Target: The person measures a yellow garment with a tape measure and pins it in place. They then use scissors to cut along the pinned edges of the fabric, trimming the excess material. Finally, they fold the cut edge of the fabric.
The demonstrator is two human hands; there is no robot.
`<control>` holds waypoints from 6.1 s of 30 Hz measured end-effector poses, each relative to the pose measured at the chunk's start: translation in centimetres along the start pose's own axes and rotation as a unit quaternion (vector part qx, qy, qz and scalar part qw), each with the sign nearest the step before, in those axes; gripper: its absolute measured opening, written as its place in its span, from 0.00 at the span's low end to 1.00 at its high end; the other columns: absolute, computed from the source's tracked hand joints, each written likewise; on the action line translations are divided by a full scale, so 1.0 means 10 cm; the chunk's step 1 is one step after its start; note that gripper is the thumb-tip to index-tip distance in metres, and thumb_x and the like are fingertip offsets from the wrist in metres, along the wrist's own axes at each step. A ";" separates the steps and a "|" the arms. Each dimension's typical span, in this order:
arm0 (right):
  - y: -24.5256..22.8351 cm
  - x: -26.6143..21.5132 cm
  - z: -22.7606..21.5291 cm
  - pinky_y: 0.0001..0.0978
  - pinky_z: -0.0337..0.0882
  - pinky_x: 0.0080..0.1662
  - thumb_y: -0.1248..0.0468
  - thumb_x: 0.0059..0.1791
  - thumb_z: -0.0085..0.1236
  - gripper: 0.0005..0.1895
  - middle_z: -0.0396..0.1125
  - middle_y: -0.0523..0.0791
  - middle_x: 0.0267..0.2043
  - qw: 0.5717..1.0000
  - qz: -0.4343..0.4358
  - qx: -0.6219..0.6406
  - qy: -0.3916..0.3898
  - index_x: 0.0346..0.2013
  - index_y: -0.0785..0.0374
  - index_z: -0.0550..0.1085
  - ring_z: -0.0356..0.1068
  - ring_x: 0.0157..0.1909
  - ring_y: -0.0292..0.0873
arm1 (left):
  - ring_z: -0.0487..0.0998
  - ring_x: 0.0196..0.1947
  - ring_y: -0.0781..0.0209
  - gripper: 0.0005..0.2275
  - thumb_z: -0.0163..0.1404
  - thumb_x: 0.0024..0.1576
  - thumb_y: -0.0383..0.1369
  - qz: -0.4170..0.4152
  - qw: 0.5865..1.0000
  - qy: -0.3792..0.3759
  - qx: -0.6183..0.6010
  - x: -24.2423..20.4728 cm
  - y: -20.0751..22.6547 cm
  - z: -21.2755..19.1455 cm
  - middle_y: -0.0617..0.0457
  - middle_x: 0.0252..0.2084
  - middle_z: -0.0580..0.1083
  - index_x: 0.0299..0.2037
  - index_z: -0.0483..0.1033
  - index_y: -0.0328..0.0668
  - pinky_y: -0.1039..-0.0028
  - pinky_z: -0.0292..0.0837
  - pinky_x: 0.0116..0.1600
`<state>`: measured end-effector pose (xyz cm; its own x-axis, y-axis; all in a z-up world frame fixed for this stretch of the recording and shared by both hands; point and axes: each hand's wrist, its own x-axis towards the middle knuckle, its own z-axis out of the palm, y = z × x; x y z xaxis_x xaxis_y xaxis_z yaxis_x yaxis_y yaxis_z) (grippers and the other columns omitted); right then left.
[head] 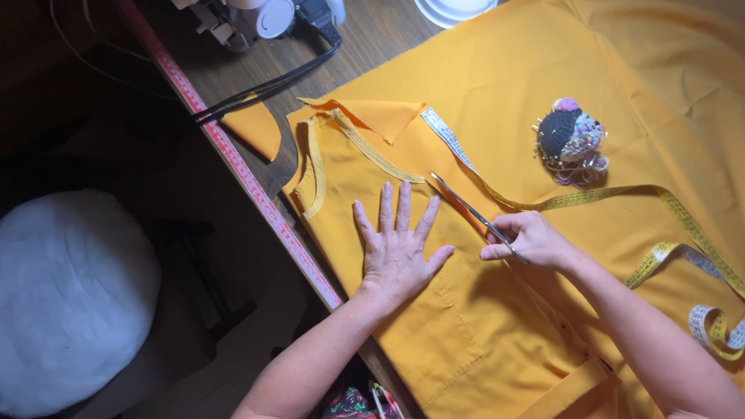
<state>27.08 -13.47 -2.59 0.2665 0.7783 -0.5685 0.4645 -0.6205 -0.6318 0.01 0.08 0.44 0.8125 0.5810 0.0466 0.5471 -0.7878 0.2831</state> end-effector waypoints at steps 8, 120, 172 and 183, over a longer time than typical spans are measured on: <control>-0.02 0.23 -0.01 0.25 0.62 0.18 0.60 0.37 0.79 0.15 0.67 0.46 0.10 0.993 0.006 0.105 -0.046 0.28 0.64 0.81 0.63 0.13 0.36 | 0.38 0.78 0.29 0.37 0.39 0.57 0.65 -0.001 1.000 0.012 -0.005 0.00 -0.01 0.06 0.34 0.78 0.47 0.75 0.50 0.62 0.17 0.27 0.66; -0.98 0.68 -0.65 0.28 0.55 0.27 0.51 0.32 0.82 0.20 0.65 0.37 0.18 0.970 0.074 -0.039 -0.229 0.28 0.58 0.83 0.55 0.23 0.34 | 0.70 0.59 0.58 0.18 0.70 0.42 0.55 0.369 0.886 -0.026 -0.279 2.65 -1.40 0.32 0.69 0.52 0.78 0.40 0.86 0.65 0.59 0.55 0.60; -0.89 0.60 -0.25 0.26 0.46 0.26 0.60 0.37 0.80 0.21 0.56 0.36 0.17 0.966 0.028 0.156 -0.204 0.30 0.59 0.71 0.47 0.22 0.31 | 0.39 0.79 0.42 0.59 0.45 0.54 0.75 0.045 0.995 0.050 0.079 1.04 -1.70 -0.35 0.31 0.78 0.44 0.73 0.51 0.16 0.39 0.37 0.77; -1.03 0.63 -0.11 0.25 0.51 0.29 0.57 0.35 0.80 0.21 0.60 0.37 0.20 0.979 -0.011 0.139 -0.149 0.26 0.60 0.72 0.53 0.24 0.32 | 0.39 0.79 0.40 0.60 0.45 0.53 0.76 0.044 0.997 0.045 0.050 1.05 -1.72 -0.35 0.29 0.77 0.43 0.73 0.48 0.15 0.44 0.38 0.79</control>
<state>24.88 -2.02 0.92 -0.0173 0.7548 -0.6558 0.2075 -0.6389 -0.7408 -1.56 20.40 -0.60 0.8397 0.5209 0.1536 0.4953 -0.8505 0.1769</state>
